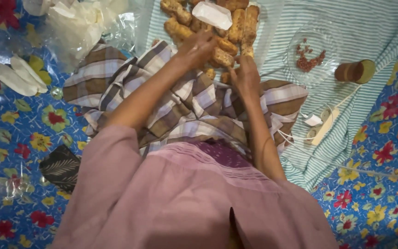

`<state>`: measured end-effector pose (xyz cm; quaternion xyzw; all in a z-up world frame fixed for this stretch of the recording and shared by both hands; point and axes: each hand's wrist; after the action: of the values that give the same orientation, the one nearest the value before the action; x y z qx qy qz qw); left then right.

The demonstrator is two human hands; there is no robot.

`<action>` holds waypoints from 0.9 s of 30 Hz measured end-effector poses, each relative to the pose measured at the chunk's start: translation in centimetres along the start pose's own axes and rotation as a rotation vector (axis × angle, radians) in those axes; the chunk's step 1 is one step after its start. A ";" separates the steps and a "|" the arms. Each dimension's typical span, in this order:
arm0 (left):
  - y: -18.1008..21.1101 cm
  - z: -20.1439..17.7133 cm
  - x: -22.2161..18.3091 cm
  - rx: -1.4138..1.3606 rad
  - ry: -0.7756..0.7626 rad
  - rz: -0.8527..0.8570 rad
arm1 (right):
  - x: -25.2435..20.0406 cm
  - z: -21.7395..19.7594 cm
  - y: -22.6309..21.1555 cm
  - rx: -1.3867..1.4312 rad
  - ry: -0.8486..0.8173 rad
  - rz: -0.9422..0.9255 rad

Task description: Wrapping individual pieces of fried food in small plastic sheets for packaging.

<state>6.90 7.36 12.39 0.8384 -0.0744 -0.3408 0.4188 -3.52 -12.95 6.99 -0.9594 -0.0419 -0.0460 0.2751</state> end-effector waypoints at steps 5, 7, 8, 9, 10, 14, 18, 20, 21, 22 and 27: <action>-5.6 3.9 5.4 0.760 0.181 0.599 | 0.5 2.9 3.1 -0.128 -0.059 0.074; -6.1 4.5 6.3 0.809 0.276 0.707 | 0.6 3.6 3.8 -0.171 -0.050 0.065; -5.6 4.4 6.0 0.819 0.212 0.638 | 0.5 3.8 4.0 -0.147 -0.057 0.072; -5.0 4.3 5.8 0.828 0.149 0.569 | 0.6 4.0 4.3 -0.124 -0.063 0.078; -5.7 4.6 6.2 0.830 0.148 0.571 | 0.7 4.3 4.5 -0.124 -0.061 0.080; -5.5 4.4 5.2 0.798 0.242 0.640 | 0.8 4.6 4.5 -0.137 -0.136 0.212; -4.8 4.0 4.6 0.751 0.196 0.653 | 1.3 3.5 3.0 -0.046 -0.134 0.285; -4.5 3.9 4.4 0.723 0.154 0.621 | 1.5 3.4 2.9 -0.044 -0.145 0.310; -4.3 3.9 4.3 0.693 0.112 0.587 | 1.6 3.4 2.9 -0.041 -0.157 0.334; -3.8 3.6 3.8 0.693 0.113 0.588 | 1.6 3.2 2.7 -0.042 -0.156 0.334; -1.9 2.9 2.6 0.583 0.020 0.463 | 1.9 2.4 1.6 0.009 -0.175 0.385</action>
<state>6.70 5.67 8.42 0.8867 -0.3521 -0.1934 0.2290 -1.34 -12.89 4.39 -0.9488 0.1181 0.0910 0.2783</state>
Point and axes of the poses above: each hand's wrist, its own x-axis towards the middle knuckle, its own z-axis out of the palm, y = z × x, and after that the axes turned 1 degree about y, right-handed
